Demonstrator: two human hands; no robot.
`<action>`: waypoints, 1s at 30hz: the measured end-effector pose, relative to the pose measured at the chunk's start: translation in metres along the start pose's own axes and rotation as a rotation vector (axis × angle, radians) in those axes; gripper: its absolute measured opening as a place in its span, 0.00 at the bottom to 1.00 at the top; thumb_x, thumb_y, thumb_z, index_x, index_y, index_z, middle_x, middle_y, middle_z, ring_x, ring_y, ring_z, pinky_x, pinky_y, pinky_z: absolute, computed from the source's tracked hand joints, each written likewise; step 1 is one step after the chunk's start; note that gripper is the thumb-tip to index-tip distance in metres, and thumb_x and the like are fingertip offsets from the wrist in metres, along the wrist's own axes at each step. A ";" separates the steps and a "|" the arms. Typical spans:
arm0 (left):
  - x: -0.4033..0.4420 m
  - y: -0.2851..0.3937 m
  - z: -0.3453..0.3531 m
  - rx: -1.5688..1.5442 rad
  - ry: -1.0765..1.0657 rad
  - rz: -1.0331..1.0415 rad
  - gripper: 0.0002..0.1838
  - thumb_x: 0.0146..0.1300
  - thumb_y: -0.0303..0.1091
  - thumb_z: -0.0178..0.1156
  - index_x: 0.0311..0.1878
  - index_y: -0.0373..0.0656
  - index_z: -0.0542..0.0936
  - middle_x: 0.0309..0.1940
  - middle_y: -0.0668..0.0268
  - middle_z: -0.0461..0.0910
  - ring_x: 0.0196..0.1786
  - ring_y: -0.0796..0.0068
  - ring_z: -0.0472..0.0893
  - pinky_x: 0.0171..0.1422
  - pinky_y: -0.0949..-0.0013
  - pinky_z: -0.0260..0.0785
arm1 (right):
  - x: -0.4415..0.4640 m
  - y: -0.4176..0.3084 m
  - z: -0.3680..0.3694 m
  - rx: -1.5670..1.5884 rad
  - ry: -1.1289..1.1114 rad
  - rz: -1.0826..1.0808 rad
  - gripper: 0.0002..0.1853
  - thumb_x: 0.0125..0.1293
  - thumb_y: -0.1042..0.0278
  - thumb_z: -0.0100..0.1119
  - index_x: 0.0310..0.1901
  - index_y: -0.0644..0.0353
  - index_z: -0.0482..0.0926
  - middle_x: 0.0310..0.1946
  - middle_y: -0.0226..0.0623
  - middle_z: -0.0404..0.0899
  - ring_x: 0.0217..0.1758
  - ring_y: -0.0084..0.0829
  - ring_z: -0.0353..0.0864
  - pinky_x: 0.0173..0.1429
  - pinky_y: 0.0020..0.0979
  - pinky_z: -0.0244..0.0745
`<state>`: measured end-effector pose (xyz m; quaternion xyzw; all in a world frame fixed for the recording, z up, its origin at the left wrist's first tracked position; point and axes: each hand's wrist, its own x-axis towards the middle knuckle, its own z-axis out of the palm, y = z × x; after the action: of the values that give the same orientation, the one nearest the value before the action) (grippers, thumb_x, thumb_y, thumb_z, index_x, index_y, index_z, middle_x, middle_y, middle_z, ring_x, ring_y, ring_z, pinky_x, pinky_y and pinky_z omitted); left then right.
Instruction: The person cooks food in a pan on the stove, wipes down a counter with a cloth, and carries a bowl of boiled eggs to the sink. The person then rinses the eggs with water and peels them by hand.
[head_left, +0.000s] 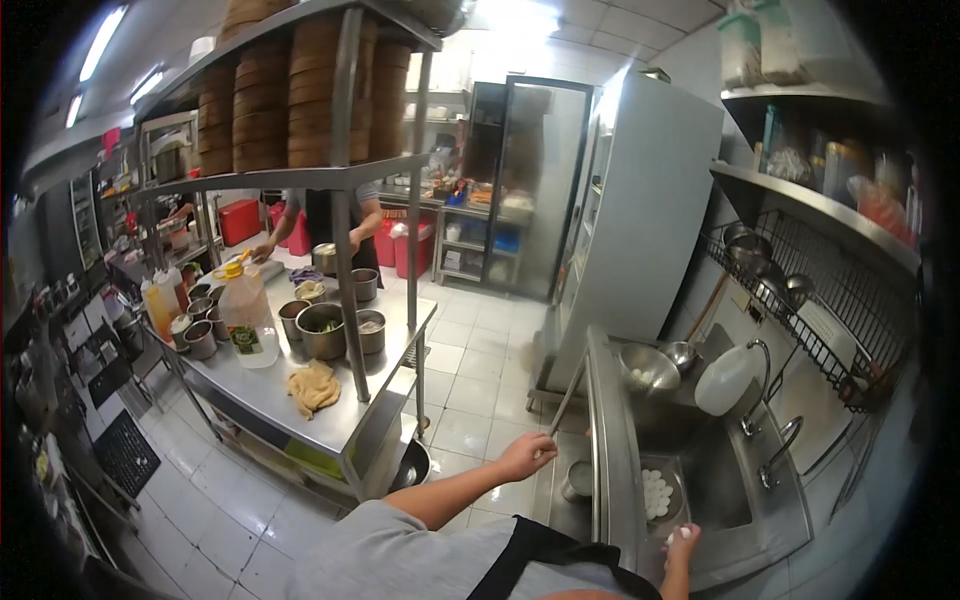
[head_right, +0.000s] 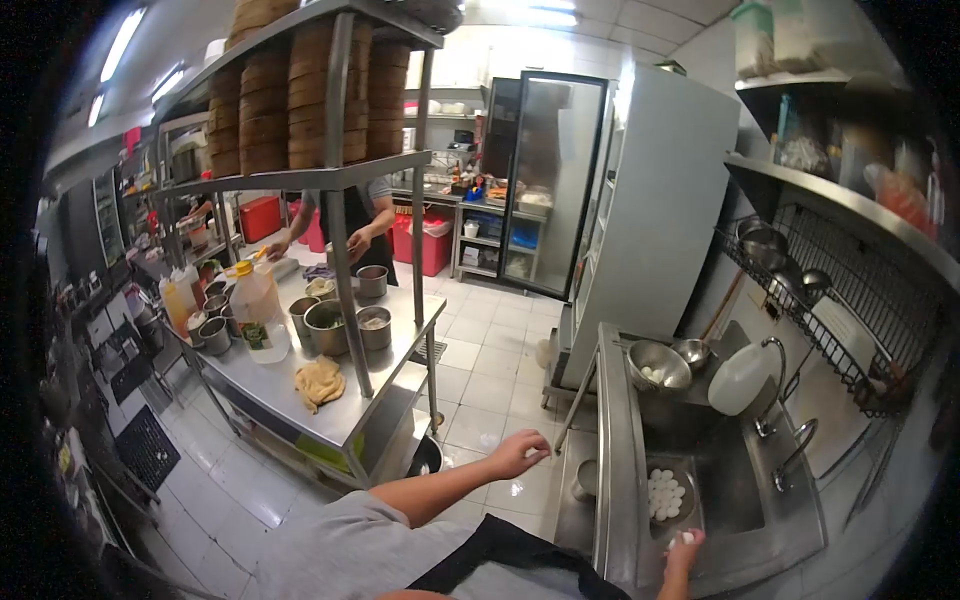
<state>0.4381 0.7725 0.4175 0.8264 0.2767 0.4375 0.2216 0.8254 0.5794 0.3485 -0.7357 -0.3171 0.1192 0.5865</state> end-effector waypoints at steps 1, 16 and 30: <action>0.003 0.005 0.003 -0.011 -0.009 0.011 0.06 0.57 0.35 0.57 0.32 0.43 0.76 0.30 0.61 0.73 0.37 0.60 0.74 0.41 0.63 0.67 | 0.000 -0.010 -0.003 0.468 -0.016 0.304 0.11 0.56 0.61 0.60 0.36 0.53 0.69 0.33 0.35 0.71 0.32 0.31 0.73 0.31 0.31 0.70; -0.045 -0.033 -0.040 -0.152 -0.183 0.017 0.06 0.56 0.32 0.57 0.34 0.41 0.76 0.29 0.59 0.75 0.33 0.60 0.76 0.38 0.64 0.68 | 0.016 -0.006 -0.090 1.391 0.475 0.189 0.15 0.61 0.50 0.54 0.39 0.54 0.72 0.30 0.29 0.74 0.34 0.24 0.73 0.33 0.24 0.72; 0.016 0.068 0.129 -0.376 -0.663 0.061 0.06 0.59 0.29 0.56 0.35 0.37 0.77 0.30 0.61 0.78 0.33 0.72 0.76 0.41 0.72 0.68 | -0.113 0.064 -0.222 1.359 0.575 0.141 0.20 0.67 0.49 0.42 0.41 0.62 0.68 0.32 0.44 0.71 0.33 0.37 0.72 0.37 0.32 0.72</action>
<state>0.5724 0.7158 0.4010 0.8759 0.0800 0.1961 0.4336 0.8809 0.3286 0.3295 -0.2314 0.0406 0.1291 0.9634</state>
